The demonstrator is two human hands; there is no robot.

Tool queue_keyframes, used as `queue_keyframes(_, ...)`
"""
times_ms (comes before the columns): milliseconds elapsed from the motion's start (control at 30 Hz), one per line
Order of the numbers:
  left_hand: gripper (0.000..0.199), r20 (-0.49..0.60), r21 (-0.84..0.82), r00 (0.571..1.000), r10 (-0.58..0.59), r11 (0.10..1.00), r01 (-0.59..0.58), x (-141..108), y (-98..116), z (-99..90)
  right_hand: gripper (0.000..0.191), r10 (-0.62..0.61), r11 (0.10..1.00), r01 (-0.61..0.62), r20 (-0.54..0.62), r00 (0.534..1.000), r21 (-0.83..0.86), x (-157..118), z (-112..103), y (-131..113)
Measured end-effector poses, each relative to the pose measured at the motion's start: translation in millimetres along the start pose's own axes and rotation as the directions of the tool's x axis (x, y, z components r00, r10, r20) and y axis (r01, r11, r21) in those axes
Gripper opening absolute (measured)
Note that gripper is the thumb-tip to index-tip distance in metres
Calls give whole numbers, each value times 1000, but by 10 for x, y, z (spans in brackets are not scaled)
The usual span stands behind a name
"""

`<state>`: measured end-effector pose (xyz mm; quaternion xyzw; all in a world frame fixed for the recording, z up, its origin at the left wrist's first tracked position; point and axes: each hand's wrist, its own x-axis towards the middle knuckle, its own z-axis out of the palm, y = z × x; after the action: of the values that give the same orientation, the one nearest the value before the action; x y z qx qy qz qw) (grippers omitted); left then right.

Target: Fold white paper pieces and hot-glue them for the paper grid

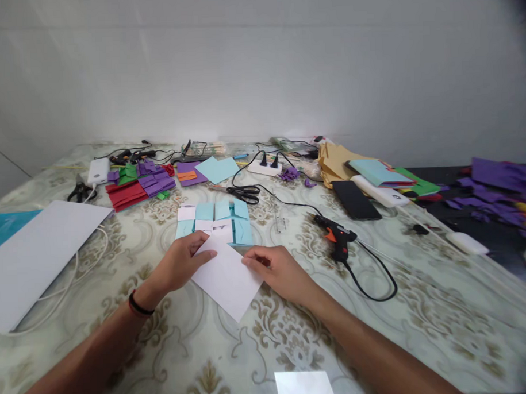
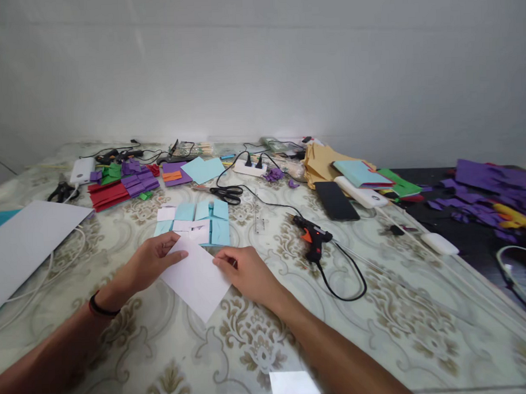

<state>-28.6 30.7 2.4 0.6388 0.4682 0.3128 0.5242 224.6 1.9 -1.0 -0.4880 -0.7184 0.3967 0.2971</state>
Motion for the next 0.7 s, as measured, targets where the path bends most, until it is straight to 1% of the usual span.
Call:
queue_keyframes(100,22,-41,48,999,4,999,-2,-6,28,-1,28,-16,1000,15,-54,998,-21,31,-76,27)
queue_keyframes(200,23,-65,55,998,13,998,-9,-2,30,-8,29,13,1000,-9,-150,989,28,78,-186,87)
queue_keyframes(267,24,-57,31,998,18,999,-16,3,12,-11,28,40,999,-34,-249,968,31,105,-261,132)
queue_keyframes(333,26,-47,3,999,20,1000,-20,3,-4,-12,25,56,998,-53,-344,937,20,122,-319,168)
queue_keyframes(400,28,-22,-54,1000,-1,999,0,-3,0,-8,24,62,998,-61,-404,913,15,130,-353,190)
queue_keyframes(433,30,-8,-98,1000,-17,995,16,-8,10,-6,28,67,998,-67,-422,904,16,133,-363,196)
queue_keyframes(500,33,-9,-187,999,-47,981,44,-15,37,2,41,91,996,-89,-452,887,26,138,-373,202)
queue_keyframes(533,35,-30,-221,998,-55,974,47,-16,48,6,47,97,995,-98,-462,882,21,141,-375,204)
queue_keyframes(567,36,-58,-250,997,-56,967,40,-15,55,12,49,89,995,-96,-462,882,9,143,-375,205)
queue_keyframes(600,37,-84,-277,995,-52,961,27,-11,56,18,46,67,997,-78,-453,889,-5,145,-371,205)
queue_keyframes(667,38,-117,-335,992,-44,942,2,4,39,30,34,-7,1000,-3,-408,913,-24,143,-350,202)
queue_keyframes(700,39,-126,-363,991,-41,932,-7,12,24,35,37,-45,999,41,-380,924,-20,137,-332,198)
